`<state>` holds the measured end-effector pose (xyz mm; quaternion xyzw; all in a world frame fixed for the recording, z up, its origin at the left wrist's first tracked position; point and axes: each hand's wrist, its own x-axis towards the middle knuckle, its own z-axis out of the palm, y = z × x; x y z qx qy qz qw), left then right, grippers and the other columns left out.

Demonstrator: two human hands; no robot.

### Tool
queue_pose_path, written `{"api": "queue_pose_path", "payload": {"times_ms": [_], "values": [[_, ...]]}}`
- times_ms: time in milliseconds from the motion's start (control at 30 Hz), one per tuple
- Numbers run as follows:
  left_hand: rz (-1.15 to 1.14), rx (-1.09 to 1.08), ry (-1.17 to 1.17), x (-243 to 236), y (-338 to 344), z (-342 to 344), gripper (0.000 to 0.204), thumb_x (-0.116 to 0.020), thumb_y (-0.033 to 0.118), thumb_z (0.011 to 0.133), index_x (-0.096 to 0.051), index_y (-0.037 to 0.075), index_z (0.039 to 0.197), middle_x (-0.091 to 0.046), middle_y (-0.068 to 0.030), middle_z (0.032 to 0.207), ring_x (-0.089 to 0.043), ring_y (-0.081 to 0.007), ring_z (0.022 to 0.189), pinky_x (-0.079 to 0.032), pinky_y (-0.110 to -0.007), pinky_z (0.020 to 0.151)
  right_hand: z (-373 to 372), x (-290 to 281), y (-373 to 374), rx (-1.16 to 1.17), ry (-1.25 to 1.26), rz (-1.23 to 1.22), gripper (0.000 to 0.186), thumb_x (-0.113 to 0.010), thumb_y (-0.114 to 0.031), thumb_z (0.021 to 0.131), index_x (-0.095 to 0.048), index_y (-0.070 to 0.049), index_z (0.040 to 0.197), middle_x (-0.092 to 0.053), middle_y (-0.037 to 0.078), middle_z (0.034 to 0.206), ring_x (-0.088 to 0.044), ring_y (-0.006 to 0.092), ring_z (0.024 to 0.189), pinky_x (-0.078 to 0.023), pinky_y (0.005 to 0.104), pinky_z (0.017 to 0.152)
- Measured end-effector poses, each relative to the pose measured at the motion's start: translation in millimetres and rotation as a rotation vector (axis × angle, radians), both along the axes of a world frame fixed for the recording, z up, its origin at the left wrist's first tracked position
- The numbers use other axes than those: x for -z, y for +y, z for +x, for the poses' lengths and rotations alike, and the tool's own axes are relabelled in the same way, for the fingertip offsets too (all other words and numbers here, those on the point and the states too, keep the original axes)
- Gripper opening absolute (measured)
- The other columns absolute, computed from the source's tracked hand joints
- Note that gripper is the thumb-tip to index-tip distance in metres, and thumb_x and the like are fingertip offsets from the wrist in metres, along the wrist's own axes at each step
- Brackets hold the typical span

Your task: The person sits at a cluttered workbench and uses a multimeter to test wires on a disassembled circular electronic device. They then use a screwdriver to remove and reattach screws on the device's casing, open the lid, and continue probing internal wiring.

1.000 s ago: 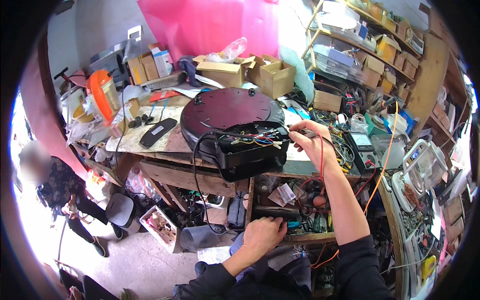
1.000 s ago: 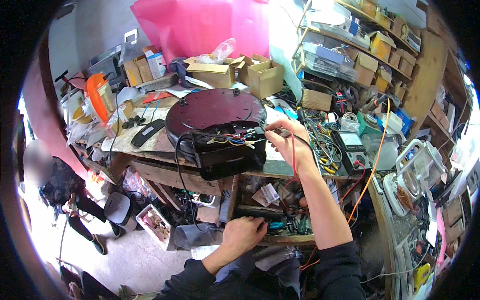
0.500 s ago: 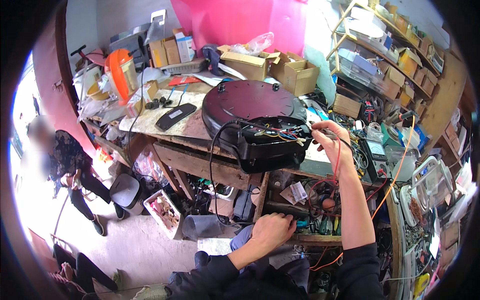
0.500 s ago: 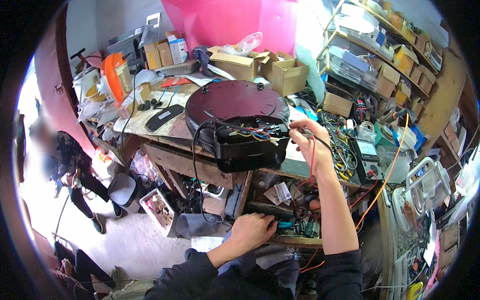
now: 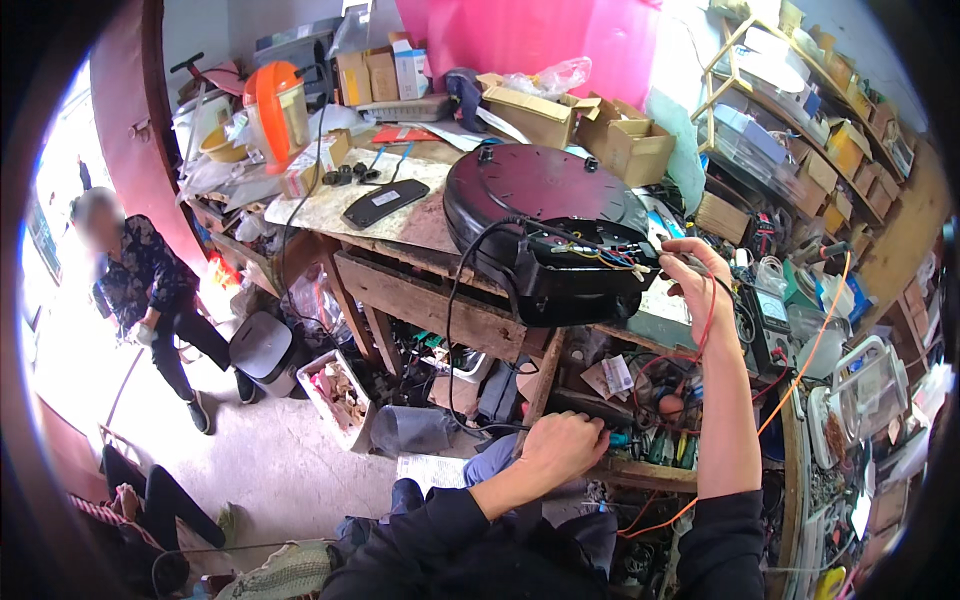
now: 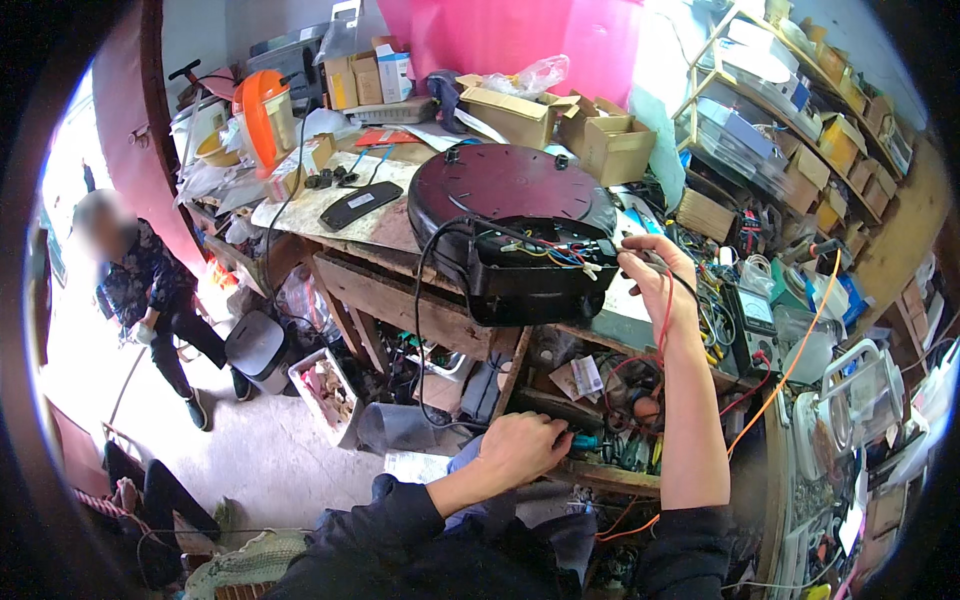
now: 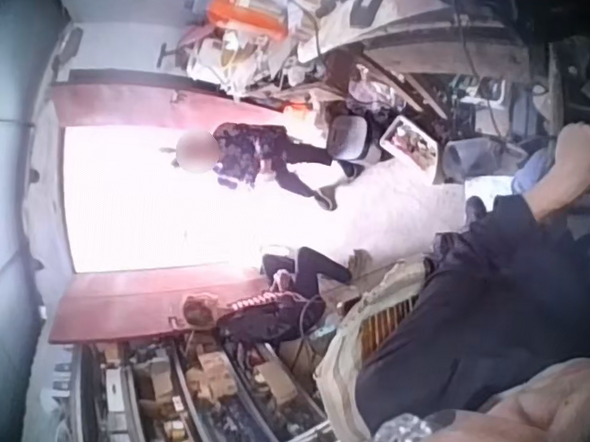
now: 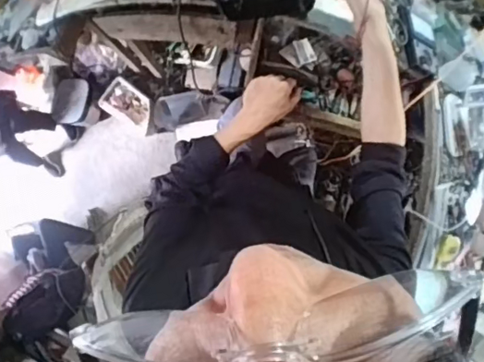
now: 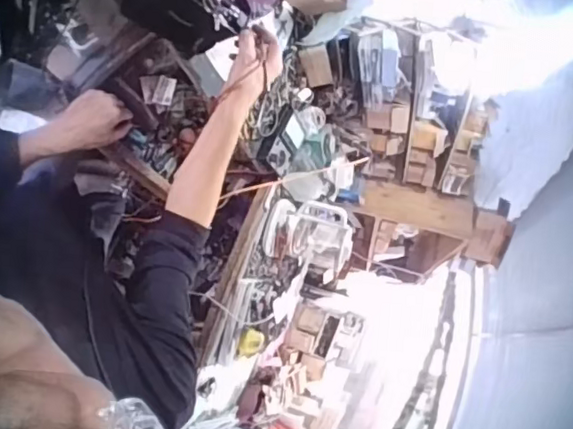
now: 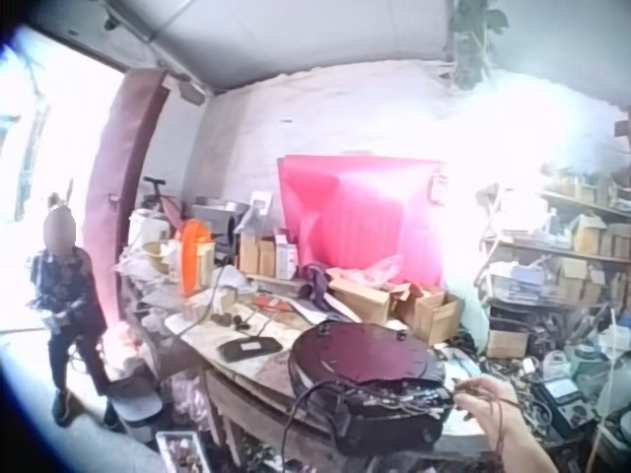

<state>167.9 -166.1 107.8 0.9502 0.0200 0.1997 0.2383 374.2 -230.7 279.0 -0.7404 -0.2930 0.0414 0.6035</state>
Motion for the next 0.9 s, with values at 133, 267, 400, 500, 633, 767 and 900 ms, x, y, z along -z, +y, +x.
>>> {"api": "queue_pose_path", "payload": {"times_ms": [133, 267, 400, 500, 633, 767, 900], "values": [[-0.006, -0.003, -0.010, 1.6, -1.1, 1.6, 0.027, -0.063, 0.035, 0.095, -0.076, 0.011, 0.093, -0.072, -0.0116, 0.078, -0.072, -0.0316, 0.075, -0.059, -0.045, 0.065, 3.9, 4.0, -0.1, -0.023, -0.029, 0.056, 0.023, -0.074, -0.010, 0.088, -0.073, -0.005, 0.110, -0.074, 0.002, 0.097, -0.065, 0.0085, 0.081, -0.049, 0.0246, 0.065], [0.004, -0.006, 0.013, 1.8, 1.1, 0.8, 0.028, -0.063, 0.036, 0.095, -0.077, 0.011, 0.096, -0.074, -0.0110, 0.080, -0.073, -0.0312, 0.076, -0.059, -0.045, 0.066, 3.3, 2.4, 5.8, -0.044, -0.084, -0.001, 0.022, -0.071, -0.012, 0.087, -0.074, -0.006, 0.107, -0.071, 0.002, 0.093, -0.064, 0.0104, 0.082, -0.050, 0.0271, 0.067], [-0.006, -0.006, 0.027, 1.7, 0.7, 3.0, 0.028, -0.063, 0.035, 0.095, -0.076, 0.011, 0.096, -0.074, -0.0114, 0.081, -0.073, -0.0318, 0.077, -0.059, -0.046, 0.066, 1.4, 1.3, 5.0, -0.046, -0.013, 0.028, 0.023, -0.070, -0.013, 0.087, -0.073, -0.005, 0.108, -0.070, 0.003, 0.092, -0.063, 0.0106, 0.081, -0.051, 0.0281, 0.066], [-0.057, 0.001, 0.038, -1.6, 0.5, 2.5, 0.028, -0.064, 0.035, 0.095, -0.076, 0.010, 0.099, -0.074, -0.0115, 0.085, -0.072, -0.0324, 0.080, -0.058, -0.045, 0.068, 2.5, 4.8, -0.8, -0.048, -0.008, 0.046, 0.021, -0.072, -0.014, 0.090, -0.073, -0.004, 0.109, -0.071, 0.004, 0.096, -0.065, 0.0109, 0.082, -0.050, 0.0267, 0.066], [-0.188, -0.020, -0.152, 1.3, 2.4, 0.8, 0.024, -0.063, 0.031, 0.097, -0.073, 0.009, 0.097, -0.072, -0.0128, 0.090, -0.071, -0.0331, 0.085, -0.057, -0.045, 0.073, -4.9, 5.1, -9.0, 0.020, -0.104, 0.206, 0.027, -0.066, -0.014, 0.094, -0.070, -0.002, 0.118, -0.075, 0.007, 0.094, -0.063, 0.0091, 0.077, -0.051, 0.0260, 0.067], [-0.399, -0.042, -0.221, -2.4, 4.7, -4.4, 0.030, -0.074, 0.028, 0.091, -0.074, 0.009, 0.114, -0.073, -0.0113, 0.104, -0.071, -0.0327, 0.095, -0.057, -0.040, 0.079, -32.0, 9.0, -45.4, 0.037, -0.136, 0.351, 0.032, -0.054, -0.011, 0.099, -0.067, 0.000, 0.126, -0.075, 0.009, 0.095, -0.058, 0.0070, 0.074, -0.047, 0.0233, 0.066], [-0.493, -0.034, -0.270, -7.0, 5.7, -4.2, 0.034, -0.078, 0.024, 0.087, -0.073, 0.007, 0.117, -0.073, -0.0111, 0.106, -0.071, -0.0312, 0.096, -0.056, -0.037, 0.080, -47.1, 33.6, -75.6, 0.056, -0.195, 0.229, 0.029, -0.055, -0.015, 0.104, -0.069, -0.005, 0.127, -0.074, 0.007, 0.099, -0.057, 0.0055, 0.076, -0.047, 0.0218, 0.065]]}}
